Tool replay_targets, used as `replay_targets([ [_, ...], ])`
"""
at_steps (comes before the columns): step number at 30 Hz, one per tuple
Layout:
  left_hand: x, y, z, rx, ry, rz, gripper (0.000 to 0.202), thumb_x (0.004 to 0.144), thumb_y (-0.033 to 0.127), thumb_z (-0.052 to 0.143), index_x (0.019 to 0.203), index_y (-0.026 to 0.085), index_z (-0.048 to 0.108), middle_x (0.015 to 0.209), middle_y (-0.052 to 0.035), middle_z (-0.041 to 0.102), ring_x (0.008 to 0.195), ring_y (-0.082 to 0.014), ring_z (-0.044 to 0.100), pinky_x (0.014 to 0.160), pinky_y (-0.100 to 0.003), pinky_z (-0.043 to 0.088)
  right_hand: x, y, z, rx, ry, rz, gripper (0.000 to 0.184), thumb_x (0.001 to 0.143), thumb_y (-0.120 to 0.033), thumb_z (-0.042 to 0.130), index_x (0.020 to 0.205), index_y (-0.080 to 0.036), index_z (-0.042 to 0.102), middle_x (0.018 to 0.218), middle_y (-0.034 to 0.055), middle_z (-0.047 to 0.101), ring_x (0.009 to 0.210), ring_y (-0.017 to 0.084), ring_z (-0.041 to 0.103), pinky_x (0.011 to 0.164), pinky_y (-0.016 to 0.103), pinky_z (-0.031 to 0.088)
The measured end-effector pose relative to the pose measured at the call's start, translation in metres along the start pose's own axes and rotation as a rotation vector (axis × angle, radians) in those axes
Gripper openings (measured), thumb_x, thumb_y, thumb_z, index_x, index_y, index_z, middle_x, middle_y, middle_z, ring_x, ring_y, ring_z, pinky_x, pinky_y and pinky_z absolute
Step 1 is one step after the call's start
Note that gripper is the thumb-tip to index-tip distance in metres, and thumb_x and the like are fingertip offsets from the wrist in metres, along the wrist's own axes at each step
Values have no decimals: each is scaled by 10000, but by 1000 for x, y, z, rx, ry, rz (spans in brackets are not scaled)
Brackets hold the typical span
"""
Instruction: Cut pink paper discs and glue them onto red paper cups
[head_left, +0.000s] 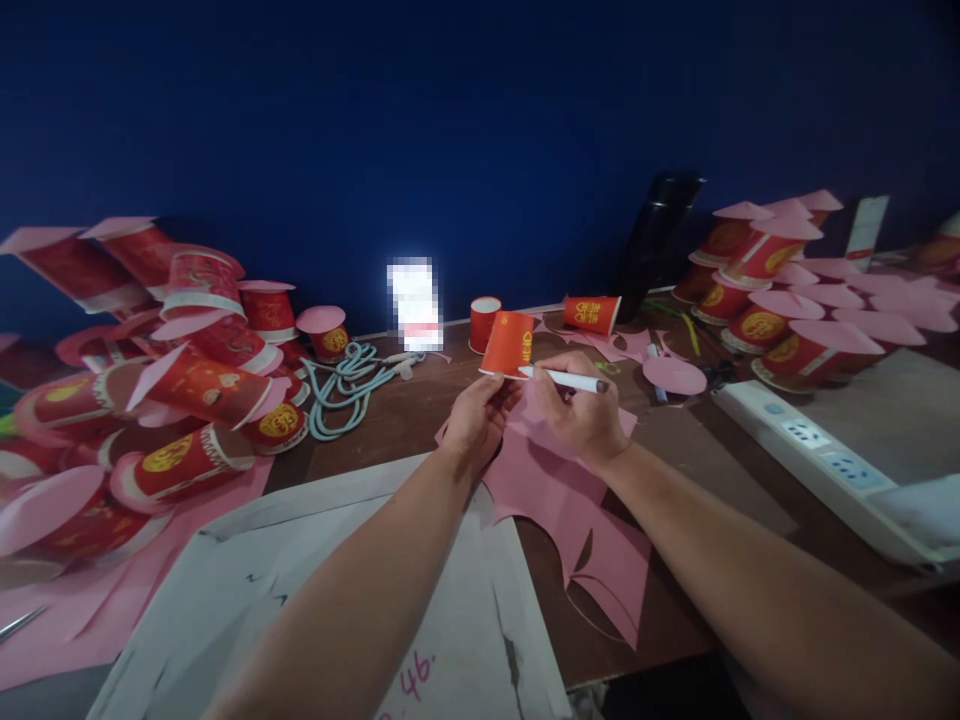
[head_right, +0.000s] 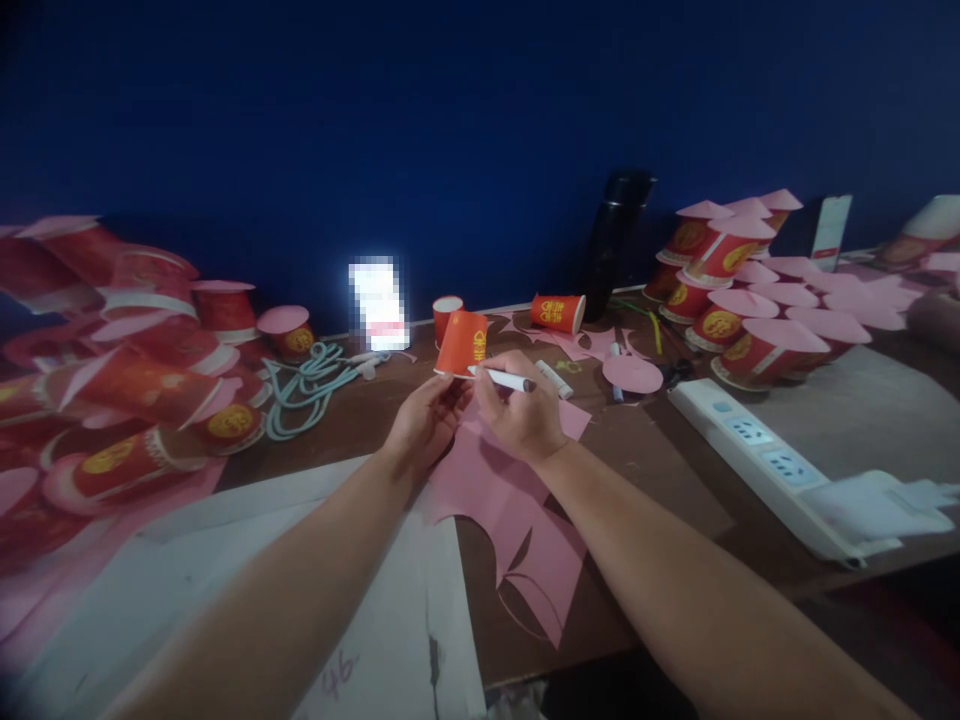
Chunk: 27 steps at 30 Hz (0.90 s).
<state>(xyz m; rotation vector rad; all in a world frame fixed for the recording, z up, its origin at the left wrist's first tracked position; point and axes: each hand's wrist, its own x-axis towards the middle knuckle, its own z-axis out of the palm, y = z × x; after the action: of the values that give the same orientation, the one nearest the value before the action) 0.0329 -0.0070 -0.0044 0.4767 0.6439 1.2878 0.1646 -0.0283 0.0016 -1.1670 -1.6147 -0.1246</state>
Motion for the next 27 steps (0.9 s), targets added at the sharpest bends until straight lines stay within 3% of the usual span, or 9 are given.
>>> replay_targets([
  [13,0,1,1,-8,25,-12,73,794,91,589,764,86,655,722,-52,654,685,-106,625,764,-248,511,2,0,0,-8,27,-45,78,871,-264,571,897,-200,609,831,39,674,728,165,622,691,299,482],
  [27,1,-1,-1,2,-6,3,84,797,92,588,763,83,665,724,-46,649,690,-99,619,756,-233,501,1,-4,-2,7,-39,42,113,853,-290,578,802,-193,604,744,24,672,653,154,615,615,275,460],
])
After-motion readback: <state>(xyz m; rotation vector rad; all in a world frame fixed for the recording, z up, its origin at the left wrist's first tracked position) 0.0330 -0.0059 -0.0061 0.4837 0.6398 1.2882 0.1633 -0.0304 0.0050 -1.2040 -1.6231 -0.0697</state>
